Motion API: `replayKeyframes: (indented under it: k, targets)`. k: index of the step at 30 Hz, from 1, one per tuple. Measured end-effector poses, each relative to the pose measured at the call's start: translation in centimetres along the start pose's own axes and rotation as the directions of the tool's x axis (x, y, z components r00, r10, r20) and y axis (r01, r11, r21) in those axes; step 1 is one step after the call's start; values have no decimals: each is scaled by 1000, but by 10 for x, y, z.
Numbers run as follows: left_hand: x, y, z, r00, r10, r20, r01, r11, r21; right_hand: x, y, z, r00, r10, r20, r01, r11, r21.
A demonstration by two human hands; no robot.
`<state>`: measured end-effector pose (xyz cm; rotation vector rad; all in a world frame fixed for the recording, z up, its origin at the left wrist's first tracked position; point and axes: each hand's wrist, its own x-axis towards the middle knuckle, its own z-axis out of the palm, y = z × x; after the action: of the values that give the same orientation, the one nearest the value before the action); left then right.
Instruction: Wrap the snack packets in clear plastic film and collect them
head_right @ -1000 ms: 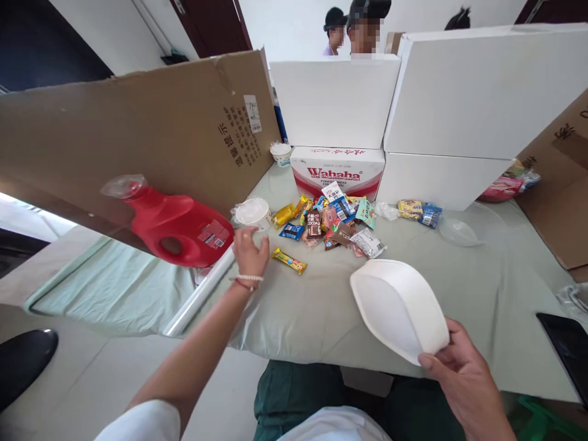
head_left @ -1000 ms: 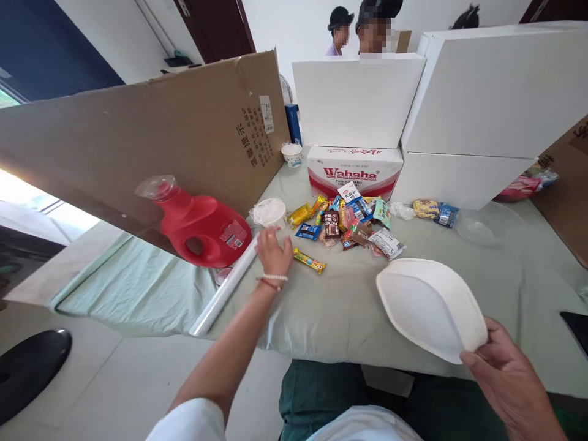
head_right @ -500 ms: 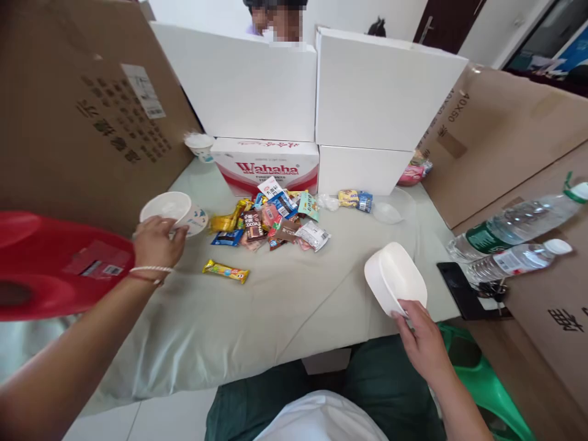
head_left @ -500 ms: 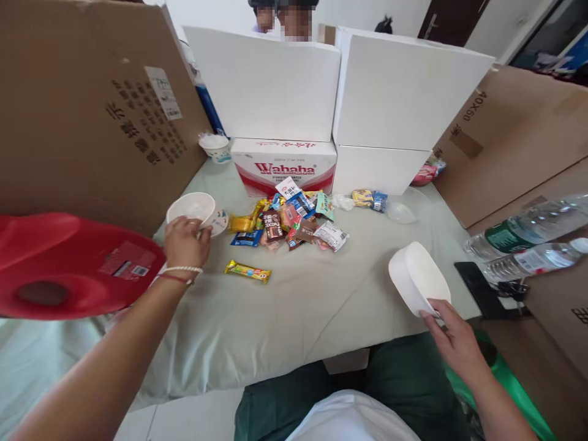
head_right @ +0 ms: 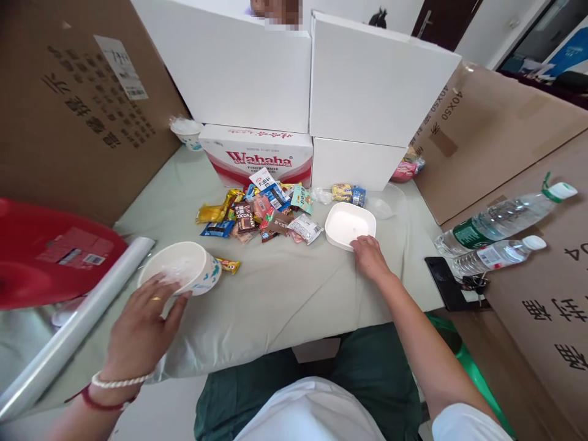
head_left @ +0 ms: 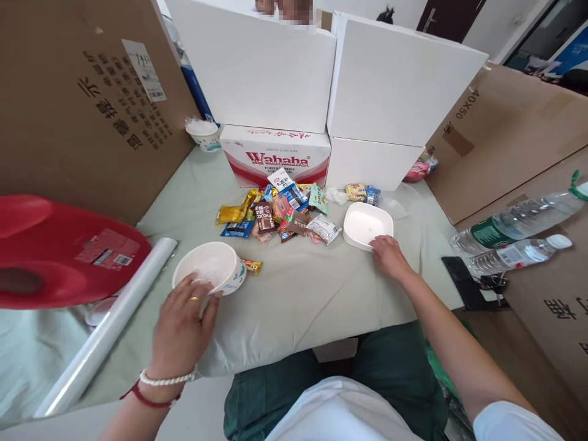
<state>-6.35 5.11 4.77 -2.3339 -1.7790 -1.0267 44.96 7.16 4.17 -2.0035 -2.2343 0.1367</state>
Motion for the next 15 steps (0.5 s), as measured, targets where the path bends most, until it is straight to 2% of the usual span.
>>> replayKeyframes:
  k: [2, 4, 6, 8, 10, 12, 15]
  targets:
    - [-3, -17, 3, 995, -78, -68, 84, 993, 84, 3, -1, -4, 1000, 17, 12, -17, 1000, 17]
    - [1, -35, 9, 987, -126, -102, 140, 980, 142, 6, -4, -12, 1000, -3, -8, 4, 994, 110]
    - [9, -49, 14, 986, -126, -111, 144, 974, 174, 13, -7, -24, 998, -16, -53, 27, 974, 226]
    - [19, -55, 17, 980, -115, -159, 145, 971, 188, 27, -7, -38, 993, 46, -106, -13, 955, 298]
    - [28, -50, 15, 966, -89, -241, 134, 975, 177, 49, 0, -53, 974, 183, -135, -133, 940, 313]
    - [31, -35, 9, 944, -32, -329, 84, 986, 144, 76, 14, -67, 937, 316, -152, -271, 928, 257]
    - [19, -5, -2, 915, 3, -403, 18, 999, 49, 122, 38, -83, 918, 358, -170, -358, 933, 35]
